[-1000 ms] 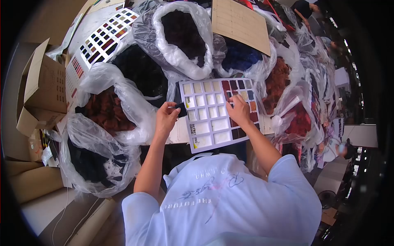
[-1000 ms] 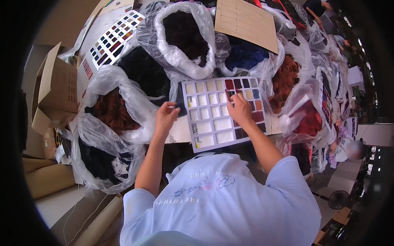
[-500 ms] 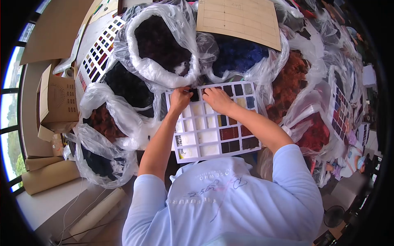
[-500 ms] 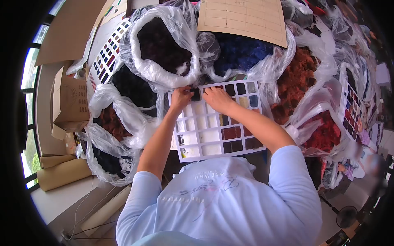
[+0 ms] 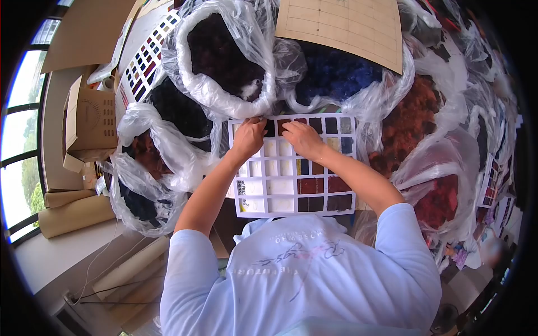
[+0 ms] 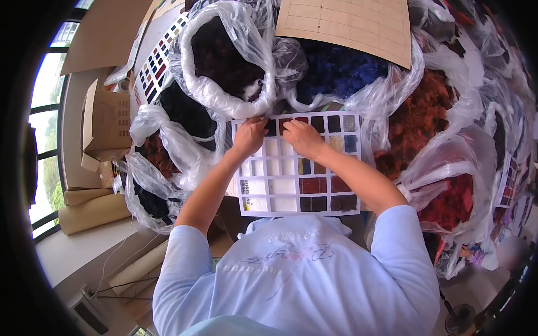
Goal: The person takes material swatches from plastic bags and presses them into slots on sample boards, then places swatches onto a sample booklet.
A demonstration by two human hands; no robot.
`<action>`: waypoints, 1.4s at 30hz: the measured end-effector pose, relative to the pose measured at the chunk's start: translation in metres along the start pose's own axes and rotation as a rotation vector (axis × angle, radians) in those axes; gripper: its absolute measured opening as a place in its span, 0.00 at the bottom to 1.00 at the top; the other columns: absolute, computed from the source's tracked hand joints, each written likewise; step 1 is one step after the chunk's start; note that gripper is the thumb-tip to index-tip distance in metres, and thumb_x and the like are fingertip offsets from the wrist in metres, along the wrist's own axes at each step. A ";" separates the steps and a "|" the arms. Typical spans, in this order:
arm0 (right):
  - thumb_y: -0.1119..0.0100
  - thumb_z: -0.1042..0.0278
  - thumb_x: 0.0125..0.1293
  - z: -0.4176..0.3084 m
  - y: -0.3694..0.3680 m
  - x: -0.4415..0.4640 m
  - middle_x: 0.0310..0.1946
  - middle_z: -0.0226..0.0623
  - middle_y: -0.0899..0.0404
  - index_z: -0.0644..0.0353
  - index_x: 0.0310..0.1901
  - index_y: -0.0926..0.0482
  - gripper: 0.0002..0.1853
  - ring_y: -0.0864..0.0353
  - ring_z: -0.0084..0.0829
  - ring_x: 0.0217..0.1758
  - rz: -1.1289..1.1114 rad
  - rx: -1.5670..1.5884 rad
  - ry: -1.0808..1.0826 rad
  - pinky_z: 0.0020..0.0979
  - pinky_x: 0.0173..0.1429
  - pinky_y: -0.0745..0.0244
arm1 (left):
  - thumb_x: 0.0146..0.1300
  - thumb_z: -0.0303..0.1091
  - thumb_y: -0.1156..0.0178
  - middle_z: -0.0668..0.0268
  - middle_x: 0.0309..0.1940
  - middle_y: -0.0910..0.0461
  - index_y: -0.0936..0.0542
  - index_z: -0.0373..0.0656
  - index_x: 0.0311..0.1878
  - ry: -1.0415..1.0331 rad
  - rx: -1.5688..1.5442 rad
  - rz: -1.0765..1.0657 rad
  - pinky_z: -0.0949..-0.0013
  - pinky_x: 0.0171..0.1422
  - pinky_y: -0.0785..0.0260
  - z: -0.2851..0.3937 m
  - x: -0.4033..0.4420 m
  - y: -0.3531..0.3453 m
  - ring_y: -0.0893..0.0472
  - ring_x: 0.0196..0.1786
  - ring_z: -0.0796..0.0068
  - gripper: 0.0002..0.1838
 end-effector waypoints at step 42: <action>0.40 0.63 0.66 -0.044 -0.006 0.044 0.50 0.47 0.17 0.61 0.50 0.17 0.15 0.20 0.47 0.54 0.029 -0.112 -0.720 0.39 0.59 0.27 | 0.61 0.31 0.44 0.46 0.36 0.17 0.21 0.38 0.38 0.567 -0.183 0.264 0.47 0.47 0.25 -0.217 -0.057 0.075 0.18 0.43 0.42 0.08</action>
Point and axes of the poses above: each hand's wrist, its own x-axis towards the middle knuckle, its own y-axis out of the back of the hand, z = x × y, the point moved 3 cm from there along x, towards the middle knuckle
